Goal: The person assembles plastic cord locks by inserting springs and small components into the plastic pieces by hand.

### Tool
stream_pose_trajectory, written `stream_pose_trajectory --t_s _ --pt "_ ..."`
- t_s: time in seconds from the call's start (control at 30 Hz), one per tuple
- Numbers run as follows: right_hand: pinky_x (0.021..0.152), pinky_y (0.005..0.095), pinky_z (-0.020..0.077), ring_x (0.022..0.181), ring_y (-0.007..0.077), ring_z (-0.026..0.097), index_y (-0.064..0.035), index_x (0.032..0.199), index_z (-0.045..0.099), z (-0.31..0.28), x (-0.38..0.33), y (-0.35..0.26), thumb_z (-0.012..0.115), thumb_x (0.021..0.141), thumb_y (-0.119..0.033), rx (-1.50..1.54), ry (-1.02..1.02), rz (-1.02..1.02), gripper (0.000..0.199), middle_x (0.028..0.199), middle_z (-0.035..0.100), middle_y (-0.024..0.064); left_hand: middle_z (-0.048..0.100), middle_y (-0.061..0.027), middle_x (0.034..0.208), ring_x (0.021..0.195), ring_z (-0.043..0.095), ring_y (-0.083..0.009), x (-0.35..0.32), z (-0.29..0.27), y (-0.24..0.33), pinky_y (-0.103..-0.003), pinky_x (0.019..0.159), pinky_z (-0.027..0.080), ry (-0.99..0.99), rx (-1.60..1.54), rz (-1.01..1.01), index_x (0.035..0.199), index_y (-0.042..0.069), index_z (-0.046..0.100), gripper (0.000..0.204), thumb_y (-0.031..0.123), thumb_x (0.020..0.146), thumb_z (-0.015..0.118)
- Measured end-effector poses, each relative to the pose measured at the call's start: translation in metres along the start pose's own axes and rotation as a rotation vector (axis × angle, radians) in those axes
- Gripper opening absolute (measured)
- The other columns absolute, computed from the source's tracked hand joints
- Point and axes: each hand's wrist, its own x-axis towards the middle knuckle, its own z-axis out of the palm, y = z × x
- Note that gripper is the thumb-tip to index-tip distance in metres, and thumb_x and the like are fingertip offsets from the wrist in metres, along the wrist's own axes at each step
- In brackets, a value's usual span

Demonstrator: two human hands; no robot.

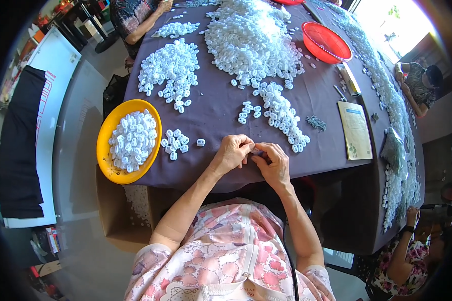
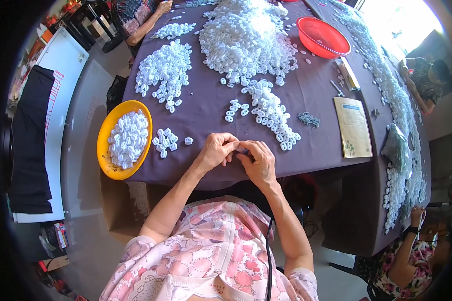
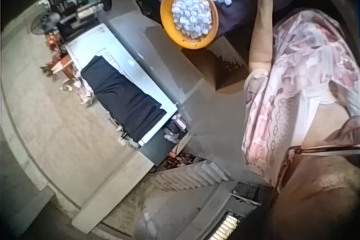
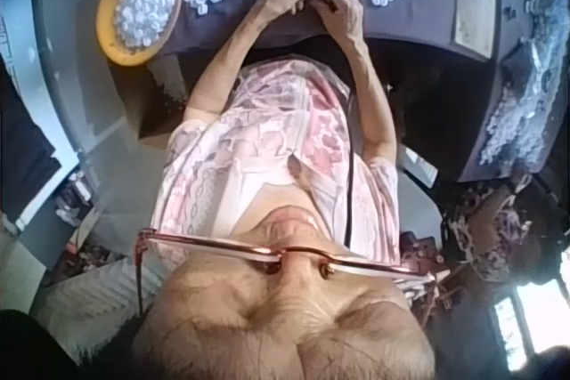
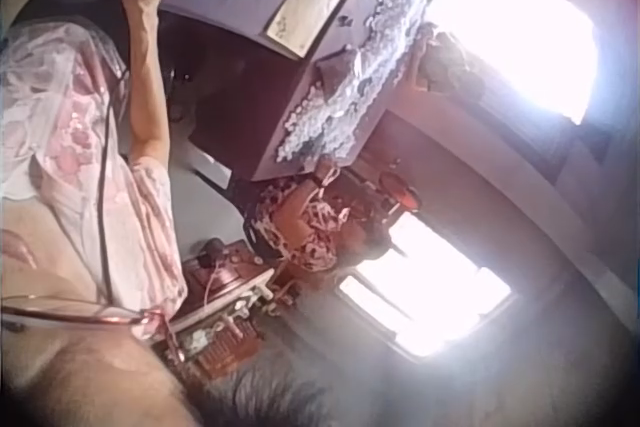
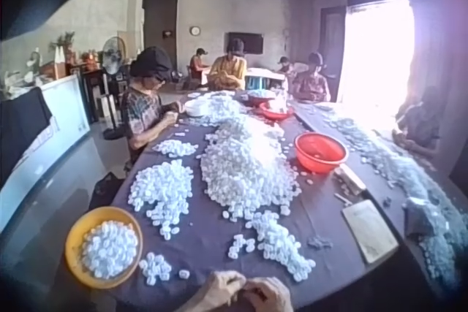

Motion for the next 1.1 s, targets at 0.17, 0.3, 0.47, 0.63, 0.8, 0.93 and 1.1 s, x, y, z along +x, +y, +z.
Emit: stream_pose_trajectory --t_s 0.17,0.3,0.47,0.63,0.8,0.93,1.1 --pt "0.07 0.035 0.0506 0.081 0.0268 0.062 -0.0046 0.097 0.064 0.0032 -0.0007 0.0027 0.07 0.07 -0.001 -0.058 0.02 -0.021 0.028 0.09 0.066 0.0087 0.06 -0.0021 0.064 0.047 0.053 -0.0052 0.003 0.0001 0.0011 -0.02 0.037 0.041 -0.015 -0.014 -0.012 0.085 -0.002 0.065 0.018 0.013 0.091 0.057" --pt "0.069 0.0348 0.0504 0.08 0.0271 0.062 -0.0044 0.096 0.065 0.005 -0.0013 0.0044 0.07 0.07 0.0 -0.069 0.055 -0.047 0.027 0.089 0.066 0.0088 0.061 -0.0021 0.064 0.046 0.052 -0.0049 0.0022 0.0003 0.0021 -0.02 0.036 0.04 -0.01 -0.01 -0.01 0.085 -0.002 0.065 0.018 0.013 0.091 0.057" --pt "0.069 0.0347 0.0502 0.079 0.0268 0.062 -0.0043 0.096 0.065 0.0062 -0.0015 0.0058 0.07 0.07 -0.001 -0.07 0.072 -0.069 0.026 0.086 0.066 0.0089 0.062 -0.0023 0.065 0.046 0.053 -0.005 0.0041 -0.0011 -0.0008 -0.02 0.036 0.041 -0.022 -0.017 -0.022 0.086 -0.002 0.065 0.017 0.014 0.091 0.058" --pt "0.068 0.0343 0.0498 0.076 0.026 0.061 -0.0043 0.095 0.066 0.0046 -0.0021 0.0062 0.07 0.071 -0.001 -0.093 0.069 -0.1 0.024 0.085 0.066 0.0082 0.063 -0.003 0.068 0.047 0.053 -0.0054 0.0062 -0.0043 -0.0008 -0.02 0.036 0.041 -0.057 -0.039 -0.039 0.086 -0.002 0.065 0.016 0.013 0.09 0.059" --pt "0.067 0.0342 0.0497 0.076 0.0259 0.061 -0.0043 0.095 0.066 0.0052 -0.0013 0.0046 0.07 0.071 -0.001 -0.084 0.065 -0.111 0.024 0.085 0.066 0.0079 0.063 -0.0034 0.068 0.047 0.053 -0.0055 0.0041 -0.006 -0.0006 -0.02 0.036 0.041 -0.058 -0.065 -0.043 0.086 -0.002 0.065 0.016 0.012 0.09 0.059" --pt "0.067 0.0342 0.0497 0.076 0.0258 0.061 -0.0046 0.095 0.066 0.0031 -0.0013 0.0051 0.071 0.072 -0.002 -0.095 0.065 -0.104 0.024 0.085 0.066 0.0075 0.062 -0.0029 0.067 0.047 0.053 -0.0055 0.0062 -0.0048 -0.0014 -0.02 0.036 0.041 -0.076 -0.078 -0.039 0.085 -0.002 0.065 0.016 0.012 0.09 0.059" --pt "0.067 0.0334 0.0499 0.076 0.0254 0.062 -0.0037 0.097 0.065 0.0035 -0.0009 0.0061 0.069 0.072 0.0 -0.054 0.07 -0.093 0.026 0.085 0.065 0.009 0.061 -0.0021 0.065 0.046 0.052 -0.0056 0.0051 -0.0052 -0.0014 -0.02 0.036 0.041 -0.061 -0.067 -0.038 0.084 -0.001 0.065 0.016 0.012 0.09 0.059"
